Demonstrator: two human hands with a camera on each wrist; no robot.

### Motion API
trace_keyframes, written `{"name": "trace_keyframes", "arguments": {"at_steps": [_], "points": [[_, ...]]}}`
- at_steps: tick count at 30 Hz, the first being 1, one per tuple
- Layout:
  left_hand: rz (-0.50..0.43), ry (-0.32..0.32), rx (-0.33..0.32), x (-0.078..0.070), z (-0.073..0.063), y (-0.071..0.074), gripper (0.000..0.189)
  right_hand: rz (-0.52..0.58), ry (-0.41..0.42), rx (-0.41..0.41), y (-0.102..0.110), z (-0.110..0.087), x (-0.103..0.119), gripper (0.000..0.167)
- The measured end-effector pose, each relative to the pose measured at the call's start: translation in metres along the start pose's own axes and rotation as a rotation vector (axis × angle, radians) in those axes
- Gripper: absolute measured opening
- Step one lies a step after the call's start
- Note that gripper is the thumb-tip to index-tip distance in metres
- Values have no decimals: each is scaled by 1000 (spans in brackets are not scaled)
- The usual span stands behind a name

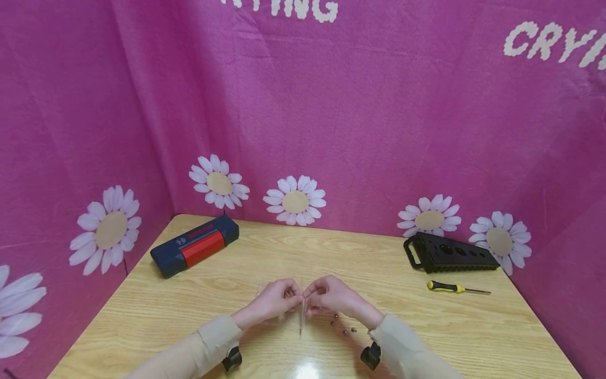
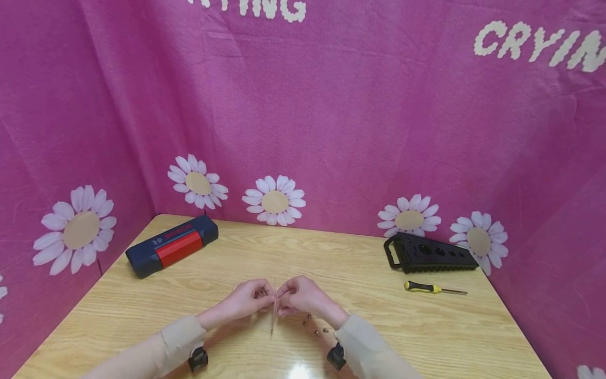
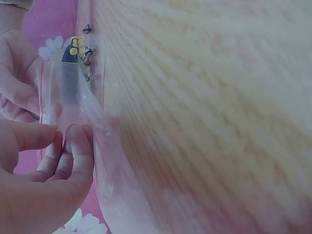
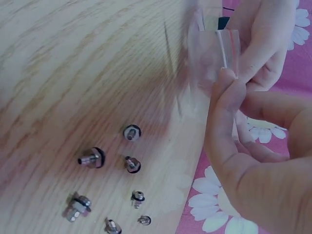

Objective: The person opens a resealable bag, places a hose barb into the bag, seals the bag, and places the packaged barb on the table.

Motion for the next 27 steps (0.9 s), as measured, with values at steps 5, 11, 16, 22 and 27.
{"name": "trace_keyframes", "arguments": {"at_steps": [5, 11, 16, 22, 27], "points": [[-11, 23, -5, -1, 0, -1, 13, -4, -2, -43, 2, 3, -2, 20], [-38, 74, 0, 0, -1, -1, 29, -14, 16, -86, 3, 5, -4, 16], [-34, 67, 3, -2, -1, 0, 28, -13, 25, -97, 2, 5, -3, 16], [-57, 65, 21, -3, -3, -1, 16, -14, 27, -112, 2, 5, -4, 15], [-89, 85, 68, -5, -5, -4, 15, -43, 23, -131, 1, 5, -5, 13]]}}
Point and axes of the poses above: each hand's wrist, its own z-axis towards the middle knuckle, its own y-axis out of the back of the hand, x = y × z, the point moved 7 cm from there along z, towards the middle knuckle, and after that the axes turned 9 degrees about -x, right-handed, at the moved point
